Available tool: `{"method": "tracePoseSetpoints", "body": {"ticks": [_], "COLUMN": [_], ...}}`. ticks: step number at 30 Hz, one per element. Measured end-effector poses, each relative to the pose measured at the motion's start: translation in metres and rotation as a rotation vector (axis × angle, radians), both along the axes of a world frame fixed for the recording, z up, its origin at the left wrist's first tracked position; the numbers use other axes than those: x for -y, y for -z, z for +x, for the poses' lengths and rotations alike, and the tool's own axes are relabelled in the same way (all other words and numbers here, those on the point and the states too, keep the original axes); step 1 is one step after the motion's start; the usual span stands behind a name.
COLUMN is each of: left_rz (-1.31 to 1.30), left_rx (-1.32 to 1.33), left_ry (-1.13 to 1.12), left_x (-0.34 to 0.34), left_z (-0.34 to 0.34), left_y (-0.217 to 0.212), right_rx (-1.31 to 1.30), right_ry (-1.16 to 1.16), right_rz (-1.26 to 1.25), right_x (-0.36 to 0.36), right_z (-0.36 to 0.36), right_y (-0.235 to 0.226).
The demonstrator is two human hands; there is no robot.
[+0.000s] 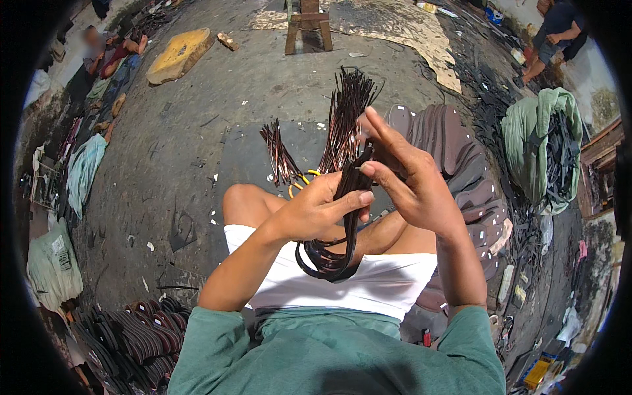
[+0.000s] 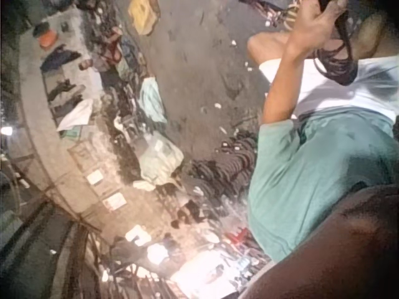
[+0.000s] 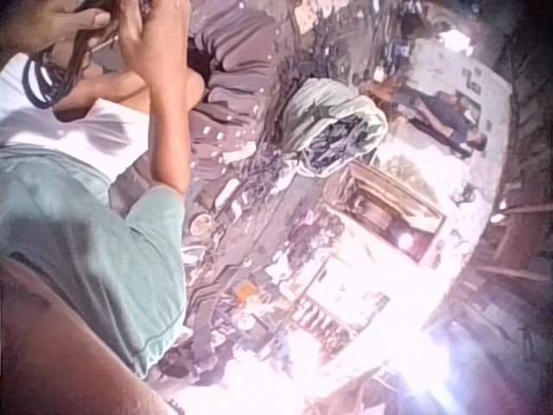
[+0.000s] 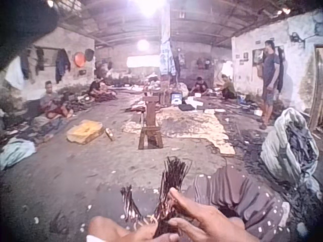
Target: The person sits on the floor and repeatedly gathers bundles of dark flexible strips, aligns them, and cuts them into shorter lengths using yellow-handled scissors. The cut pieces are placed into a growing pile on the floor.
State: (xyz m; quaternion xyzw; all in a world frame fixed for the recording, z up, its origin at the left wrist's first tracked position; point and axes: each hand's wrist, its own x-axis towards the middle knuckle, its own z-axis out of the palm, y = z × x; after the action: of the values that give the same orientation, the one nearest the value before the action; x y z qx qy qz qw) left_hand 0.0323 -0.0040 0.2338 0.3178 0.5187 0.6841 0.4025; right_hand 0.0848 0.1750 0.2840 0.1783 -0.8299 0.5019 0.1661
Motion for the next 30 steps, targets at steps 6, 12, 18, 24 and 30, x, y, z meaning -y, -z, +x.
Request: {"method": "tracePoseSetpoints", "body": {"ticks": [6, 12, 18, 24, 30], "left_rz": [0.007, -0.01, -0.034, -0.026, 0.056], "left_rx": [-0.034, -0.062, -0.114, -0.191, -0.018], "left_ry": [0.021, -0.022, -0.071, -0.185, -0.386], "left_x": [-0.003, -0.002, -0.003, -0.004, -0.005], "left_z": [0.005, 0.003, 0.002, 0.009, -0.02], "left_y": [0.006, 0.007, 0.002, 0.009, -0.019], "right_rx": [0.093, 0.256, 0.067, -0.116, 0.267], "right_ry": [-0.021, -0.005, 0.057, 0.033, -0.024], "right_rz": [0.041, -0.025, 0.047, 0.164, -0.244], "right_x": [0.002, 0.001, 0.012, 0.015, 0.026], "right_z": [0.002, 0.004, 0.004, -0.003, 0.014], "right_y": [0.001, -0.006, 0.008, 0.024, 0.067]}}
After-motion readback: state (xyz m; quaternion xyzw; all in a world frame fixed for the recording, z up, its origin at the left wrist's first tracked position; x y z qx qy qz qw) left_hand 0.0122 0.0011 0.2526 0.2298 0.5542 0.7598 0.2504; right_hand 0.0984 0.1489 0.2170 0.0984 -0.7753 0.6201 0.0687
